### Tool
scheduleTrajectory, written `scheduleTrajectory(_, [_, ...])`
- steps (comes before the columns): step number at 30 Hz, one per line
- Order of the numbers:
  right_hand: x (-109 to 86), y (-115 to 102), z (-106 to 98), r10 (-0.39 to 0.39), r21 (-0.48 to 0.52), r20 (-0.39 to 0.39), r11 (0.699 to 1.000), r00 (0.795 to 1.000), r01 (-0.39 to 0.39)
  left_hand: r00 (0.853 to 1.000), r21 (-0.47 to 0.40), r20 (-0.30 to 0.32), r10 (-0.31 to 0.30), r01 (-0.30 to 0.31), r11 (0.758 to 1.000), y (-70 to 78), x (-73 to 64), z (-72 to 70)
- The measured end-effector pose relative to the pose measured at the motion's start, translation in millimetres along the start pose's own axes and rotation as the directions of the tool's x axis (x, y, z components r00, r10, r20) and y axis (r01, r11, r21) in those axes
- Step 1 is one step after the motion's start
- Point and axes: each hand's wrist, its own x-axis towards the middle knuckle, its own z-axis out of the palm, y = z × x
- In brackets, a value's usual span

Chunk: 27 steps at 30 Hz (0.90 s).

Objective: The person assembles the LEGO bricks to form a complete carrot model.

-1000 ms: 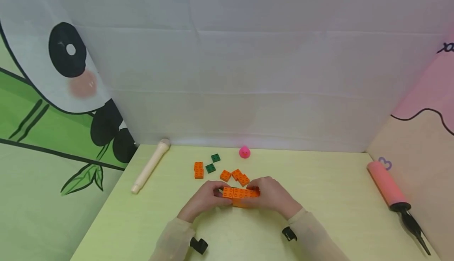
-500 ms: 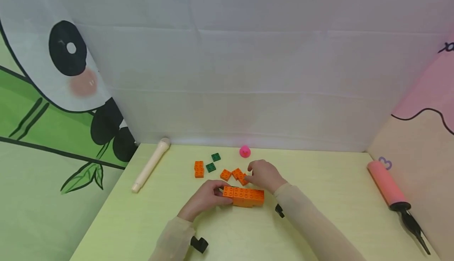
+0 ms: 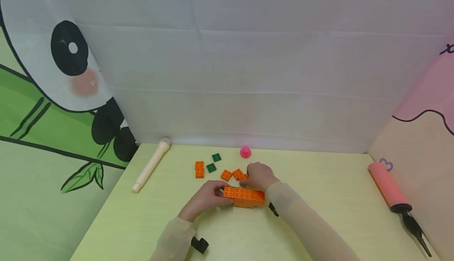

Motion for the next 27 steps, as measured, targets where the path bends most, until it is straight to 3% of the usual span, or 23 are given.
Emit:
scheduleTrajectory(10, [1.4, 7.9, 4.5, -0.037, -0.013, -0.012, 0.999, 0.999, 0.037, 1.0, -0.017, 0.002, 0.01, -0.01, 1.0, -0.8, 0.0, 0.8])
scheduleTrajectory(21, [-5.4, 18.8, 0.5, -0.024, 0.121, 0.006, 0.992, 1.0, 0.023, 1.0, -0.023, -0.001, 0.008, -0.008, 1.0, -0.8, 0.8, 2.3])
scheduleTrajectory(27, [-8.0, 26.3, -0.9, -0.041, 0.154, -0.02, 0.987, 0.999, 0.044, 1.0, -0.02, -0.004, 0.006, -0.006, 1.0, -0.9, 1.3, 2.7])
